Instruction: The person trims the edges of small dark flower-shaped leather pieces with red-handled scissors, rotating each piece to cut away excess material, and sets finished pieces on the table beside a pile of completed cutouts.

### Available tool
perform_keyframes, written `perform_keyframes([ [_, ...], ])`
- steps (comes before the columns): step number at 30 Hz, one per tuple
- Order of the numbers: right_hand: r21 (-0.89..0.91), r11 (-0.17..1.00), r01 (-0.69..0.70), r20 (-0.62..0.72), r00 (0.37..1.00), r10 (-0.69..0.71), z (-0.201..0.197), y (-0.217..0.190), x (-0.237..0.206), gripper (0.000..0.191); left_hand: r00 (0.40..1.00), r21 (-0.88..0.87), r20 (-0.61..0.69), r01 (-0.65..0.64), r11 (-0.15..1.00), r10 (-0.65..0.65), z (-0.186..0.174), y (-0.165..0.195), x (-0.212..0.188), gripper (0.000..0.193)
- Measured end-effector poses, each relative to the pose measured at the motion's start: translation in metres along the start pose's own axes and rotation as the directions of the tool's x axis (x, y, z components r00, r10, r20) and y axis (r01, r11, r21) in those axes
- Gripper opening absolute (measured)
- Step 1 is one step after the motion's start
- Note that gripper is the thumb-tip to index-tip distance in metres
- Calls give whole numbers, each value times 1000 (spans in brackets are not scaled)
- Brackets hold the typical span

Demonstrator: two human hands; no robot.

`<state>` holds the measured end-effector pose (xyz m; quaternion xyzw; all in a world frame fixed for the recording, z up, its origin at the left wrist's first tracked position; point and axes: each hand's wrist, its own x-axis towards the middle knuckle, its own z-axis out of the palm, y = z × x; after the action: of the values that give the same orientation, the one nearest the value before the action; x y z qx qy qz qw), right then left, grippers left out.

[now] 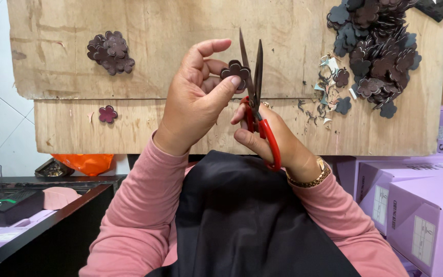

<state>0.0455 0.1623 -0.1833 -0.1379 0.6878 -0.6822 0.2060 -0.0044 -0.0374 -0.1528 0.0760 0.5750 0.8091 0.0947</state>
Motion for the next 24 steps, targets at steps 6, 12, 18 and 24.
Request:
perform_keyframes([
  [6,23,999,-22,35,999,21,-2,0,-1,59,1000,11,3,-18,1000,18,-4,-6,3,21],
  [12,42,999,3,42,999,-5,-1,-1,-1,54,1000,35,-4,-26,999,26,-1,-7,1,21],
  [18,36,999,-9,56,998,7,-2,-6,0,51,1000,-29,-11,15,999,-16,1,2,1,31],
  [24,-28,1000,-6,82,997,8,-3,-11,2,50,999,6,-25,39,999,-39,2,8,1,41],
])
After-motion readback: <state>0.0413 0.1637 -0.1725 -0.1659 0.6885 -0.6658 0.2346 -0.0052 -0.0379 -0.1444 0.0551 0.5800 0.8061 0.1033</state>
